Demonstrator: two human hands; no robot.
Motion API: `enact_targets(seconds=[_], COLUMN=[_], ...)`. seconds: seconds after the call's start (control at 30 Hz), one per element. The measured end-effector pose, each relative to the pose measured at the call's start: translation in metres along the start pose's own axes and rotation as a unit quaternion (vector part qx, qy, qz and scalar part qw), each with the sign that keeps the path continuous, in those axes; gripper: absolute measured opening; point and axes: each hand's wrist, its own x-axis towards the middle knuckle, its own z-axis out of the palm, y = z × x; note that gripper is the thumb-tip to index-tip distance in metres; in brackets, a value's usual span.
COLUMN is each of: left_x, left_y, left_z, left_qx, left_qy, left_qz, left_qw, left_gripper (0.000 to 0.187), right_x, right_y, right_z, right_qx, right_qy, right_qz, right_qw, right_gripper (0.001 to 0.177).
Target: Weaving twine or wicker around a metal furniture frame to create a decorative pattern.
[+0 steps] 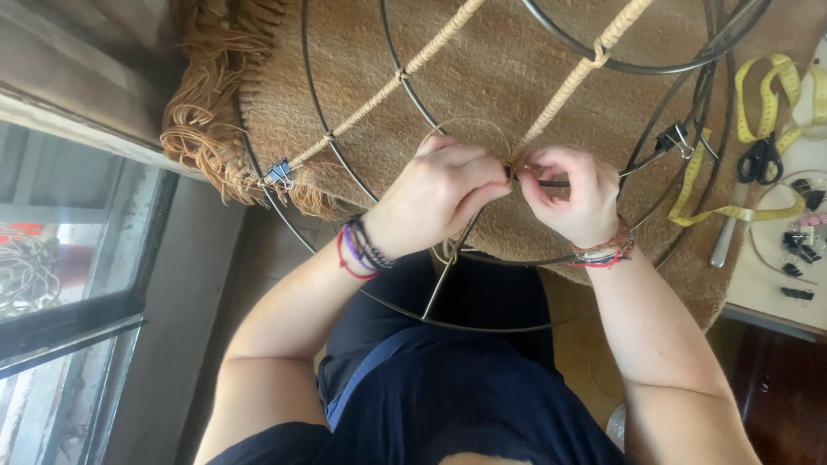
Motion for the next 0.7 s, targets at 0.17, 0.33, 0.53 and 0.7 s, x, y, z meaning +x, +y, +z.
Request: enact_targets(seconds=[0.17, 0.33, 0.53, 0.7], left_x=[0.031, 0.031, 0.023, 0.032], left_y=[-0.005, -0.026, -0.070, -0.068], left_z=[0.018, 0.005, 0.019, 0.016], left_qx=[-0.081, -0.196, 0.161, 0.323], left_qy=[-0.005, -0.061, -0.088, -0.103], left_qz=[0.016, 0.003, 0.150, 0.245], left_qw=[0.997, 0.979, 0.972, 0.908], left_gripper=[0.017, 0.033, 0.024, 0.022], right_x=[0.008, 0.002, -0.005, -0.004], right_y=[-0.001, 0.003, 0.010, 0.011], right_z=[-0.002, -0.007, -0.003, -0.003], right_qx=[0.053, 0.116, 0.158, 0.148], right_qy=[-0.008, -0.023, -0.007, 0.010], right_qz=[-0.031, 0.001, -0.006, 0.015], right_qw=[0.998, 0.993, 0.987, 0.989], right_gripper=[0.010, 0.024, 0.024, 0.026])
